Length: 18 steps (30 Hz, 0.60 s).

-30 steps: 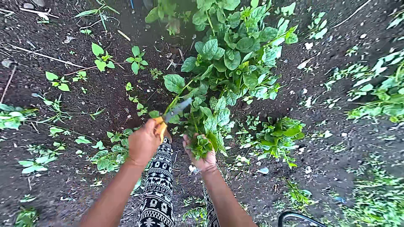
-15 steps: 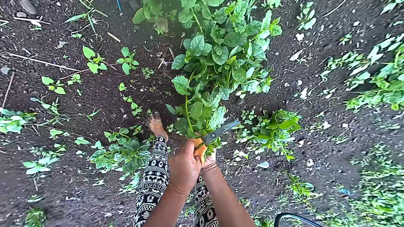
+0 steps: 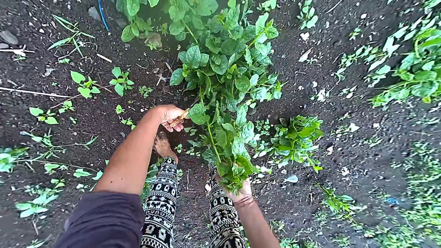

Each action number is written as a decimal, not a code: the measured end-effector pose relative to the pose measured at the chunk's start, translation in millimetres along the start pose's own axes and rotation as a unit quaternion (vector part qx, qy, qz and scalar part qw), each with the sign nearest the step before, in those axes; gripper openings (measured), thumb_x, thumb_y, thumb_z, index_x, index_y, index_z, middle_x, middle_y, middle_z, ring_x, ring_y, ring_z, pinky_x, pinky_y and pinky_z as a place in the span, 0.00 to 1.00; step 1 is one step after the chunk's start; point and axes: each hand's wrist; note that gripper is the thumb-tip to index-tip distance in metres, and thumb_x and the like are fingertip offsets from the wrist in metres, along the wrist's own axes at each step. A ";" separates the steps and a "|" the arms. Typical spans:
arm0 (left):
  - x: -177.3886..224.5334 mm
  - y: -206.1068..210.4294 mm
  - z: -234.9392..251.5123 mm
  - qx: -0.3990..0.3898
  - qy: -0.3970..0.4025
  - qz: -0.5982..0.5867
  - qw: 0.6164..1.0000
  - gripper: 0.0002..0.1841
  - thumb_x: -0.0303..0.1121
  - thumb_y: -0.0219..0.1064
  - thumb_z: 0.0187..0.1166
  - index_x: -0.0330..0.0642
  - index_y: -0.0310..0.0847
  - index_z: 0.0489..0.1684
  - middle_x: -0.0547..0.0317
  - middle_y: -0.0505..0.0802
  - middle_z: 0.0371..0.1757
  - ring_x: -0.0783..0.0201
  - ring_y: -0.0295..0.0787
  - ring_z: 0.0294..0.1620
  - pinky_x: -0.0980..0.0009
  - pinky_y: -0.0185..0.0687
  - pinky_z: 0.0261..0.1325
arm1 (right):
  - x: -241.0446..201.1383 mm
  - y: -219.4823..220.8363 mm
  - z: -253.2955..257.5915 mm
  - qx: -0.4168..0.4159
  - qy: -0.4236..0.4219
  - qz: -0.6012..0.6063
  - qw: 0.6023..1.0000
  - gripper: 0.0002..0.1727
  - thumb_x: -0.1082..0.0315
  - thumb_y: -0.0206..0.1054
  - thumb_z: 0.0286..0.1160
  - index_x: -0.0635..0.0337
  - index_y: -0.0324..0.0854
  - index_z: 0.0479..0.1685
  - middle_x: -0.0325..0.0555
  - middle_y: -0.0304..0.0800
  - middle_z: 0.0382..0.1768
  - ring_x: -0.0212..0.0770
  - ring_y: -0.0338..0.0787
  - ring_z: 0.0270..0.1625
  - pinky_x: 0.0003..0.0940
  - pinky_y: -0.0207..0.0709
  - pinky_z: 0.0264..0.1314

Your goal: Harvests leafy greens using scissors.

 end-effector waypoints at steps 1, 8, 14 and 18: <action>8.5 -1.1 -0.3 -0.001 -0.011 0.004 1.000 0.25 0.50 0.44 0.96 0.38 0.81 0.59 0.51 0.92 0.44 0.61 0.87 0.39 0.61 0.81 0.47 | 0.3 -1.7 -0.6 -0.002 0.000 0.003 1.000 0.12 0.56 0.68 0.71 0.53 0.92 0.35 0.48 0.97 0.35 0.42 0.97 0.36 0.37 0.92 0.36; 43.0 -0.7 6.8 0.002 -0.042 0.046 0.998 0.27 0.53 0.46 0.94 0.39 0.84 0.54 0.50 0.92 0.39 0.60 0.86 0.34 0.62 0.79 0.41 | 2.4 0.7 -6.5 0.048 0.006 0.005 0.999 0.14 0.60 0.59 0.77 0.54 0.89 0.34 0.48 0.97 0.34 0.42 0.97 0.35 0.38 0.92 0.34; 46.1 10.9 6.4 0.079 -0.038 0.154 0.984 0.17 0.39 0.52 0.92 0.36 0.84 0.50 0.54 0.92 0.33 0.67 0.84 0.26 0.69 0.79 0.34 | -0.7 3.5 -2.3 0.041 0.005 0.014 0.999 0.13 0.60 0.62 0.75 0.54 0.90 0.34 0.48 0.96 0.34 0.41 0.96 0.34 0.36 0.91 0.34; 11.0 10.5 6.6 0.102 -0.040 0.104 0.988 0.16 0.39 0.54 0.93 0.35 0.79 0.61 0.55 0.91 0.37 0.66 0.87 0.31 0.68 0.85 0.40 | -12.2 3.0 -23.5 -0.016 0.030 0.024 0.999 0.12 0.56 0.73 0.65 0.54 0.92 0.35 0.49 0.97 0.34 0.42 0.97 0.35 0.34 0.92 0.37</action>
Point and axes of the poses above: each hand's wrist, its own z-axis towards the middle knuckle, its own y-axis out of the palm, x = y × z
